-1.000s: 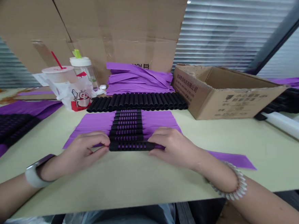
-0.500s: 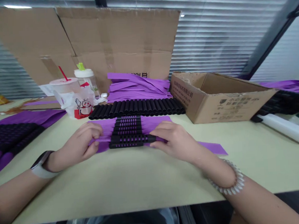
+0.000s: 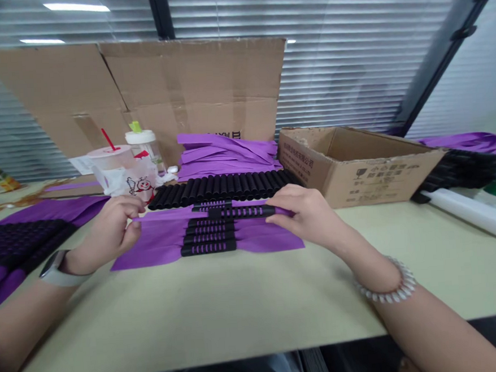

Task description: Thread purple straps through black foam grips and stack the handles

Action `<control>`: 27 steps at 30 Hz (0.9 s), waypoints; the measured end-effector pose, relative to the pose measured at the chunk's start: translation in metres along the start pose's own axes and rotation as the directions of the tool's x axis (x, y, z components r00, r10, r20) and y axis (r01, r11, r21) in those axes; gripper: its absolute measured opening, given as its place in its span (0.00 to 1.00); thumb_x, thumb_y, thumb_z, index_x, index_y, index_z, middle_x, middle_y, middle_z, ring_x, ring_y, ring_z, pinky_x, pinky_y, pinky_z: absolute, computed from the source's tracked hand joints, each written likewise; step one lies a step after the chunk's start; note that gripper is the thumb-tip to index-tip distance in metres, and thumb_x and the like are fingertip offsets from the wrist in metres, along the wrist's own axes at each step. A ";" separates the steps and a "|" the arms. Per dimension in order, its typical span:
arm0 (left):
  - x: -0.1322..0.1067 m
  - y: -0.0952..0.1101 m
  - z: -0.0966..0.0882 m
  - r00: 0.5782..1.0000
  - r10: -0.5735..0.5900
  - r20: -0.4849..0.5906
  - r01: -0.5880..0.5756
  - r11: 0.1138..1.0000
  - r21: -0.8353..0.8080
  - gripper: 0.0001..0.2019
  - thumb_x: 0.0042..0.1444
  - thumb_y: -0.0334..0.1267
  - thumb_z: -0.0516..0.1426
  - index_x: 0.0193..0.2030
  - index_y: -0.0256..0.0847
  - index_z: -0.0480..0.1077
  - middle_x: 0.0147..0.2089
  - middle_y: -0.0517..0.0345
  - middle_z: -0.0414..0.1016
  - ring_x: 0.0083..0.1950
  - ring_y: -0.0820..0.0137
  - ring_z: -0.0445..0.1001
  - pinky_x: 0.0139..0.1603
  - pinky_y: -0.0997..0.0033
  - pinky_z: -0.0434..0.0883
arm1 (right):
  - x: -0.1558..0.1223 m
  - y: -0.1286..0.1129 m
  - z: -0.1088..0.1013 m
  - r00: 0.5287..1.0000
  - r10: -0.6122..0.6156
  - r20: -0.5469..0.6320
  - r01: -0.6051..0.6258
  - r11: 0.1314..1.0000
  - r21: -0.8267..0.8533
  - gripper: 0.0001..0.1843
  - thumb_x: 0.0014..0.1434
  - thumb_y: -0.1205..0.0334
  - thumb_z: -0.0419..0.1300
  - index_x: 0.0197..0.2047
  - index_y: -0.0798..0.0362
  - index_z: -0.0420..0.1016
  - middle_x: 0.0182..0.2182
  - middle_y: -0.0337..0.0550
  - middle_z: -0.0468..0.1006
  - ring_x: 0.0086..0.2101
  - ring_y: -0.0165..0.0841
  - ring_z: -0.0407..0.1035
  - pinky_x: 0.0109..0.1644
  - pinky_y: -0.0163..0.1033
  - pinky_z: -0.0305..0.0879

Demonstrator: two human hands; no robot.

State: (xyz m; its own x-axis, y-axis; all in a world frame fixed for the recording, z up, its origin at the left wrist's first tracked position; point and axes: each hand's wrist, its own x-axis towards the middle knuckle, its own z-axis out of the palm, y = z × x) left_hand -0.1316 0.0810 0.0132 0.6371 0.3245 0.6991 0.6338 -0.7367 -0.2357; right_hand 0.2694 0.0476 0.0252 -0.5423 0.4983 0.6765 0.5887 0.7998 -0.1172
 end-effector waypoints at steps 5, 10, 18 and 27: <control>-0.008 -0.020 -0.001 0.995 -0.101 -0.015 0.101 0.995 0.000 0.06 0.53 0.29 0.50 0.35 0.44 0.56 0.40 0.51 0.71 0.43 0.60 0.72 0.44 0.56 0.70 | -0.002 0.011 -0.009 0.999 0.036 -0.025 -0.038 0.995 -0.090 0.11 0.62 0.54 0.62 0.43 0.50 0.78 0.32 0.45 0.78 0.35 0.39 0.72 0.37 0.43 0.70; -0.009 -0.027 -0.004 0.987 -0.153 -0.040 0.153 0.988 0.001 0.06 0.54 0.31 0.50 0.34 0.45 0.56 0.39 0.52 0.71 0.43 0.60 0.72 0.43 0.54 0.70 | -0.004 0.018 -0.012 0.998 0.028 -0.059 -0.035 0.991 -0.126 0.10 0.62 0.55 0.63 0.43 0.52 0.78 0.32 0.46 0.78 0.36 0.39 0.73 0.38 0.43 0.70; -0.014 -0.018 -0.010 0.948 -0.290 -0.133 0.267 0.949 -0.168 0.04 0.61 0.38 0.48 0.41 0.44 0.61 0.40 0.54 0.71 0.43 0.62 0.73 0.44 0.57 0.71 | -0.003 0.011 -0.003 0.996 0.052 -0.075 -0.062 0.990 -0.129 0.06 0.62 0.61 0.61 0.42 0.53 0.75 0.35 0.45 0.76 0.32 0.35 0.71 0.35 0.39 0.68; 0.013 0.072 -0.019 0.979 -0.202 -0.009 0.202 0.978 0.042 0.15 0.59 0.41 0.54 0.51 0.38 0.64 0.47 0.46 0.74 0.48 0.55 0.73 0.48 0.54 0.69 | -0.001 -0.022 0.023 0.998 0.053 -0.023 -0.053 0.998 0.032 0.06 0.63 0.60 0.59 0.42 0.51 0.74 0.35 0.45 0.76 0.33 0.35 0.71 0.37 0.40 0.69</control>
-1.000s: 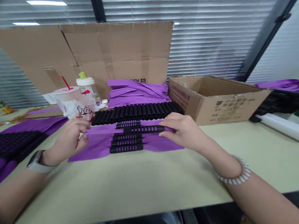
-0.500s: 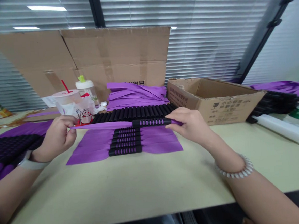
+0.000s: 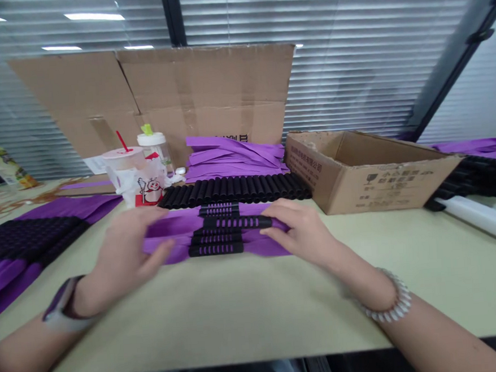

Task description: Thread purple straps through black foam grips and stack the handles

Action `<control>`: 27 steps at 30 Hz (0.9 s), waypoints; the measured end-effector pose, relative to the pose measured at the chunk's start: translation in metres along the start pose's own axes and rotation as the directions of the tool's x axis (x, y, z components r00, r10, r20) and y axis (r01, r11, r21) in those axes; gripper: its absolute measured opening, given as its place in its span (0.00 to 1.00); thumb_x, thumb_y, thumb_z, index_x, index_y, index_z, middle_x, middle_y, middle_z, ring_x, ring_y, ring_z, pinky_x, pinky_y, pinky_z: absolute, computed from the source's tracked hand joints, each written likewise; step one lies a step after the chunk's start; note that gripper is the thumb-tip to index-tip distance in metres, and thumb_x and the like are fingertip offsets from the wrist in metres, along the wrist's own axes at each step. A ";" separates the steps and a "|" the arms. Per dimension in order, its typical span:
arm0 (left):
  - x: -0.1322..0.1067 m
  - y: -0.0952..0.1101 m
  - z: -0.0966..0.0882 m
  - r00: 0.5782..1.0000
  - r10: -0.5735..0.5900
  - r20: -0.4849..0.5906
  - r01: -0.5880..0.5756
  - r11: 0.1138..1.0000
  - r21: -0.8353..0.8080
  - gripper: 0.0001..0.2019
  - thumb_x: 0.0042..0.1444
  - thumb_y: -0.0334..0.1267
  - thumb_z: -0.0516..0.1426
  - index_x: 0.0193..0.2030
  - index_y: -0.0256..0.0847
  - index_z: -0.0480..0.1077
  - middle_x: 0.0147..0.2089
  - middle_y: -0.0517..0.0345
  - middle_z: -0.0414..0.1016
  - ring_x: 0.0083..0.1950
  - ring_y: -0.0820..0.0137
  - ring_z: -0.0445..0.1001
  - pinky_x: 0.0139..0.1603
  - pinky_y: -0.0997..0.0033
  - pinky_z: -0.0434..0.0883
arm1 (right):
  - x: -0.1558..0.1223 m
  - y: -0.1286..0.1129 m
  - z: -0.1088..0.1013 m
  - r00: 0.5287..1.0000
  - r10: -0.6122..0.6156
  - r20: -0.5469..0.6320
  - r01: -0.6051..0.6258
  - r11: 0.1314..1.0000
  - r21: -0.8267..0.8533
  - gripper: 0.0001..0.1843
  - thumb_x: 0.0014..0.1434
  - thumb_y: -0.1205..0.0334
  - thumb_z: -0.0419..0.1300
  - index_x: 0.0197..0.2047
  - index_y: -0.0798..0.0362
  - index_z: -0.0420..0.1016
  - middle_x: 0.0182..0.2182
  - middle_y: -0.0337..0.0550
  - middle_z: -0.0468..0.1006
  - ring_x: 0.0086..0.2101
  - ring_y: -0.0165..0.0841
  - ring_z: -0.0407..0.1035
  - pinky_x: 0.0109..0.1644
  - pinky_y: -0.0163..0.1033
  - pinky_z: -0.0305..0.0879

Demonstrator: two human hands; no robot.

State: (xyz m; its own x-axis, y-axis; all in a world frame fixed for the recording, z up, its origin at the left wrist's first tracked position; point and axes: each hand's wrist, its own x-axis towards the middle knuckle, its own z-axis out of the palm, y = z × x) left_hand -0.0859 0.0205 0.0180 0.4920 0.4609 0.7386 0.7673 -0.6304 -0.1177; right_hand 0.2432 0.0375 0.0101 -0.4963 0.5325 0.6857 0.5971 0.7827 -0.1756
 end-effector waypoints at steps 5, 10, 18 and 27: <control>-0.008 0.037 0.012 0.966 0.092 0.241 -0.082 0.995 -0.050 0.14 0.61 0.40 0.56 0.51 0.38 0.67 0.46 0.47 0.76 0.44 0.57 0.74 0.45 0.56 0.69 | -0.005 -0.017 0.021 0.992 -0.115 0.048 0.111 0.991 0.068 0.08 0.65 0.61 0.58 0.45 0.53 0.73 0.36 0.47 0.76 0.36 0.36 0.72 0.39 0.40 0.71; -0.012 0.030 0.015 0.961 0.076 0.267 -0.038 0.989 -0.143 0.08 0.62 0.36 0.55 0.46 0.37 0.69 0.43 0.48 0.77 0.42 0.58 0.75 0.43 0.57 0.70 | -0.010 -0.014 0.026 0.979 -0.107 0.174 0.099 0.994 0.055 0.11 0.64 0.60 0.59 0.48 0.55 0.73 0.41 0.49 0.77 0.40 0.38 0.73 0.43 0.42 0.73; -0.013 0.024 0.016 0.911 0.032 0.410 0.066 0.972 -0.223 0.09 0.62 0.36 0.55 0.48 0.37 0.70 0.45 0.49 0.77 0.44 0.59 0.76 0.46 0.56 0.72 | -0.008 -0.004 0.006 0.896 -0.064 0.440 0.029 0.996 0.084 0.11 0.63 0.63 0.61 0.49 0.55 0.76 0.37 0.44 0.76 0.36 0.35 0.72 0.40 0.37 0.69; -0.034 0.054 -0.003 0.815 0.011 0.580 0.097 0.983 -0.156 0.13 0.63 0.31 0.49 0.52 0.41 0.68 0.47 0.52 0.77 0.47 0.61 0.76 0.48 0.59 0.74 | -0.033 -0.040 -0.011 0.773 0.055 0.632 -0.092 0.995 0.026 0.06 0.65 0.62 0.58 0.43 0.51 0.76 0.35 0.41 0.75 0.33 0.34 0.71 0.37 0.37 0.69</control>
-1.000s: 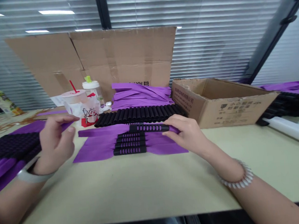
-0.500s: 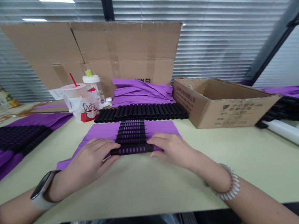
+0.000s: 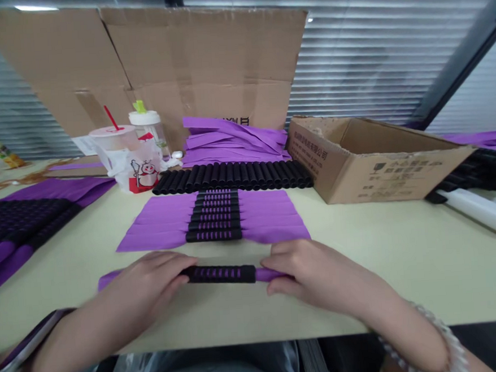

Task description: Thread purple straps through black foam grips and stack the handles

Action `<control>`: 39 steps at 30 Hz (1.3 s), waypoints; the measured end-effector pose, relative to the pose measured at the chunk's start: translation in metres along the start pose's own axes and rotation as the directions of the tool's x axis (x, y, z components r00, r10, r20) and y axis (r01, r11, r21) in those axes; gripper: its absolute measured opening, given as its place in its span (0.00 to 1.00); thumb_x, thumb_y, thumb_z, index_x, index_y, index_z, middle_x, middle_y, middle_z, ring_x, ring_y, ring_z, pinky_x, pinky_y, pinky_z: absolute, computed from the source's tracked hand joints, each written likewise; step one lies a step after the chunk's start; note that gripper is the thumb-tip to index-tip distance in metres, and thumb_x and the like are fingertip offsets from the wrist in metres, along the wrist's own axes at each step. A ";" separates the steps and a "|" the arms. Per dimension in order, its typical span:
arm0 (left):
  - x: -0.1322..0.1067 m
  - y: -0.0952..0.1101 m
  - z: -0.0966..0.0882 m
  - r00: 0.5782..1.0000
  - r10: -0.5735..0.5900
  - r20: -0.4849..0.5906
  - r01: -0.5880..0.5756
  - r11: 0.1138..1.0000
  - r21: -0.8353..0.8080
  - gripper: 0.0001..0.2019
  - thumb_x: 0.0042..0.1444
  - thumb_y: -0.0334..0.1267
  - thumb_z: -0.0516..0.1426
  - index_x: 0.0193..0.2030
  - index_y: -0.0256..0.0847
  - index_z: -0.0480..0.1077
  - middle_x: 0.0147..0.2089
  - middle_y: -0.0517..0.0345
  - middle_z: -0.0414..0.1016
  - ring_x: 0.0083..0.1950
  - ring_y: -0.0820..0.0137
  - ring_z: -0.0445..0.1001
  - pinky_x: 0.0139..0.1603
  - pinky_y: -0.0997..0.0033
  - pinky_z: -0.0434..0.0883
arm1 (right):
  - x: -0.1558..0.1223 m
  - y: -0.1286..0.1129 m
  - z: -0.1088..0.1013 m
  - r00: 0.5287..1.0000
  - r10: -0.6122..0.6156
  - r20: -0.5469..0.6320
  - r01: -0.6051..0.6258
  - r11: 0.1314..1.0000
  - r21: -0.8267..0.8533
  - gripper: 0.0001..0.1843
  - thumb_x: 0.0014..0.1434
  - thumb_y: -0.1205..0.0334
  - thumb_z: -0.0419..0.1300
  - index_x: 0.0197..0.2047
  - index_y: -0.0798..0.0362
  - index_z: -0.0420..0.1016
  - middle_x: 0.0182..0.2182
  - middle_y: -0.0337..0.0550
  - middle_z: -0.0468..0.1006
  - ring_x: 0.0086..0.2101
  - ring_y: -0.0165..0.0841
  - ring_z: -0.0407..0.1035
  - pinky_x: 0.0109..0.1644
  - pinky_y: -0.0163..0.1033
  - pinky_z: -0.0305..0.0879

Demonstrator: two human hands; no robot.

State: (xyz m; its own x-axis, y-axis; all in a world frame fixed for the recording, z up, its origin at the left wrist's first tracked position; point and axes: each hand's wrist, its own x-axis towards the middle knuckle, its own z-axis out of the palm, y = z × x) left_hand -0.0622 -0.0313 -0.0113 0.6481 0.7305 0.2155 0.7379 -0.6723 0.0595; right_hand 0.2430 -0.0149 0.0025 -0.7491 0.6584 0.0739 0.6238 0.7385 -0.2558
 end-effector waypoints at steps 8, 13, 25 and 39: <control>-0.045 0.032 0.030 0.983 -0.005 -0.183 0.064 0.947 0.315 0.27 0.60 0.37 0.47 0.64 0.24 0.54 0.62 0.32 0.65 0.62 0.51 0.68 0.53 0.52 0.73 | -0.032 -0.040 0.064 0.940 0.057 -0.338 -0.189 0.909 -0.372 0.25 0.65 0.64 0.49 0.62 0.65 0.61 0.60 0.61 0.62 0.59 0.49 0.59 0.58 0.59 0.65; -0.051 0.034 0.031 0.989 -0.004 -0.148 0.049 0.952 0.303 0.36 0.58 0.41 0.50 0.68 0.23 0.47 0.64 0.33 0.63 0.64 0.52 0.64 0.56 0.52 0.70 | -0.033 -0.049 0.077 0.944 0.125 -0.305 -0.229 0.915 -0.333 0.34 0.65 0.60 0.48 0.69 0.66 0.47 0.66 0.62 0.51 0.63 0.49 0.52 0.57 0.55 0.68; -0.063 0.027 0.035 0.987 -0.157 -0.034 0.160 0.945 0.287 0.33 0.59 0.50 0.50 0.69 0.37 0.54 0.70 0.40 0.53 0.66 0.44 0.59 0.53 0.31 0.64 | -0.037 -0.047 0.074 0.955 0.182 -0.235 -0.256 0.904 -0.342 0.36 0.64 0.49 0.52 0.68 0.62 0.56 0.66 0.61 0.49 0.65 0.56 0.44 0.59 0.63 0.62; -0.077 -0.007 0.019 0.897 -0.438 -0.062 0.440 0.866 0.237 0.29 0.64 0.49 0.43 0.64 0.33 0.62 0.64 0.37 0.64 0.65 0.42 0.61 0.56 0.26 0.59 | -0.044 -0.036 0.070 0.939 0.227 -0.257 -0.292 0.922 -0.253 0.40 0.64 0.41 0.50 0.68 0.63 0.54 0.67 0.61 0.47 0.64 0.53 0.47 0.59 0.59 0.64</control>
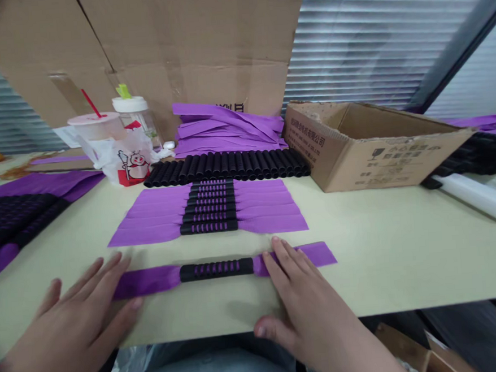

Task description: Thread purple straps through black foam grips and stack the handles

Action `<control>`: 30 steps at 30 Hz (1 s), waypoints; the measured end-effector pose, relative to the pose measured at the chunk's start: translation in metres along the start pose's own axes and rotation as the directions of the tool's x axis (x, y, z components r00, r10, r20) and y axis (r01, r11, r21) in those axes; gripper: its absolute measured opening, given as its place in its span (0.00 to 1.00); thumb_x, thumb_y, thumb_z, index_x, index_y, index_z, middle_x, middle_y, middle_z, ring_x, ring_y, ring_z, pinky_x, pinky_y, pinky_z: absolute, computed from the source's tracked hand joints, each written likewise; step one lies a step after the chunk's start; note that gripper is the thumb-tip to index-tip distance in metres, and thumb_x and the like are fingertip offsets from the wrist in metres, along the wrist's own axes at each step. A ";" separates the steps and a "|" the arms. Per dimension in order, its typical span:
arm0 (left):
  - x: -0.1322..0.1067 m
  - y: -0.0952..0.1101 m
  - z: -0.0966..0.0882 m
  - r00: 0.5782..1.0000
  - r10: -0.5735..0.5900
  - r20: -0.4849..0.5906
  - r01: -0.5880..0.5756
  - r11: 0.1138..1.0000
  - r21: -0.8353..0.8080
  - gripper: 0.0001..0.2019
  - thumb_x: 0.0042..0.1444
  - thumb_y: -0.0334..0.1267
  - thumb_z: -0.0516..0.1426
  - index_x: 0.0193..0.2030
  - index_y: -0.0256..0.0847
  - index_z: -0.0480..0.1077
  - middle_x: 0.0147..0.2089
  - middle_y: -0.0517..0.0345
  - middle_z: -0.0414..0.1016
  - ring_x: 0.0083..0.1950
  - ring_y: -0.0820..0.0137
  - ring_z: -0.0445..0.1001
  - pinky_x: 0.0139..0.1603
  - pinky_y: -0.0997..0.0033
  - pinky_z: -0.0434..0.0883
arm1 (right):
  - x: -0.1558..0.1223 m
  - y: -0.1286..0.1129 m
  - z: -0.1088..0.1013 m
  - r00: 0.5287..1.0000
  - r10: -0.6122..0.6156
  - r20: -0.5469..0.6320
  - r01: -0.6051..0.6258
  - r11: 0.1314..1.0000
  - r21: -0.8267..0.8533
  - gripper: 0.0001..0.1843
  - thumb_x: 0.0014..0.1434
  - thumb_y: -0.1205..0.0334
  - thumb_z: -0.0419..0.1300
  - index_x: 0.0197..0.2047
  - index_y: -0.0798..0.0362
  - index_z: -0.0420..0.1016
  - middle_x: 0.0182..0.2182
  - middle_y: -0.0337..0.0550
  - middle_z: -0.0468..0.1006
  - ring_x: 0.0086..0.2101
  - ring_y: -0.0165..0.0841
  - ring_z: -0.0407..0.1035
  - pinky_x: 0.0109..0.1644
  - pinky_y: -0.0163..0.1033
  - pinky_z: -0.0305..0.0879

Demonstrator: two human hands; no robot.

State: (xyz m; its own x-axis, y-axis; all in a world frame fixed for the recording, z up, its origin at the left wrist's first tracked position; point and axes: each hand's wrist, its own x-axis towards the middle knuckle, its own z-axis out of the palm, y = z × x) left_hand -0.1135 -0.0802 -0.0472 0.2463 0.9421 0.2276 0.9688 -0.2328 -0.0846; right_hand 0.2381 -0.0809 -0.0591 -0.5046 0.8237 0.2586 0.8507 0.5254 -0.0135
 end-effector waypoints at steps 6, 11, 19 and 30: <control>0.044 0.038 -0.017 0.972 0.223 -0.072 -0.230 0.966 -0.120 0.19 0.60 0.41 0.52 0.56 0.38 0.68 0.57 0.42 0.72 0.56 0.53 0.71 0.54 0.48 0.70 | 0.021 0.012 -0.016 0.998 0.049 -0.048 -0.044 0.993 0.106 0.22 0.68 0.57 0.48 0.62 0.57 0.65 0.61 0.55 0.63 0.59 0.45 0.60 0.58 0.54 0.66; 0.064 0.057 -0.035 0.923 0.370 0.104 -0.366 0.929 -0.053 0.07 0.58 0.32 0.53 0.40 0.38 0.72 0.43 0.45 0.75 0.44 0.53 0.74 0.44 0.49 0.72 | 0.044 0.010 -0.022 0.991 -0.124 0.056 0.117 0.986 0.122 0.11 0.62 0.68 0.54 0.47 0.56 0.74 0.42 0.51 0.73 0.42 0.43 0.69 0.45 0.51 0.71; 0.108 0.018 -0.084 0.941 0.339 0.013 -0.335 0.935 -0.115 0.09 0.59 0.42 0.54 0.44 0.44 0.69 0.35 0.57 0.75 0.37 0.59 0.75 0.35 0.63 0.67 | 0.104 0.027 -0.070 0.982 -0.165 -0.090 0.177 0.973 0.148 0.06 0.63 0.67 0.54 0.39 0.54 0.72 0.33 0.42 0.72 0.33 0.35 0.67 0.37 0.40 0.62; 0.147 -0.009 -0.056 0.925 0.304 -0.227 -0.325 0.944 -0.058 0.13 0.60 0.46 0.54 0.45 0.40 0.68 0.42 0.52 0.76 0.42 0.61 0.74 0.41 0.66 0.66 | 0.132 0.085 -0.057 0.991 0.014 -0.136 0.025 0.961 0.277 0.12 0.63 0.57 0.55 0.35 0.52 0.76 0.30 0.39 0.77 0.30 0.32 0.69 0.35 0.37 0.61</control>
State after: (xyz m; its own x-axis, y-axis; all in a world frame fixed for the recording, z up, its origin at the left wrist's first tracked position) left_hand -0.0848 0.0473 0.0410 0.5286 0.7460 0.4050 0.8362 -0.5398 -0.0970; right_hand 0.2526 0.0601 0.0288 -0.4680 0.7941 0.3878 0.7642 0.5840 -0.2738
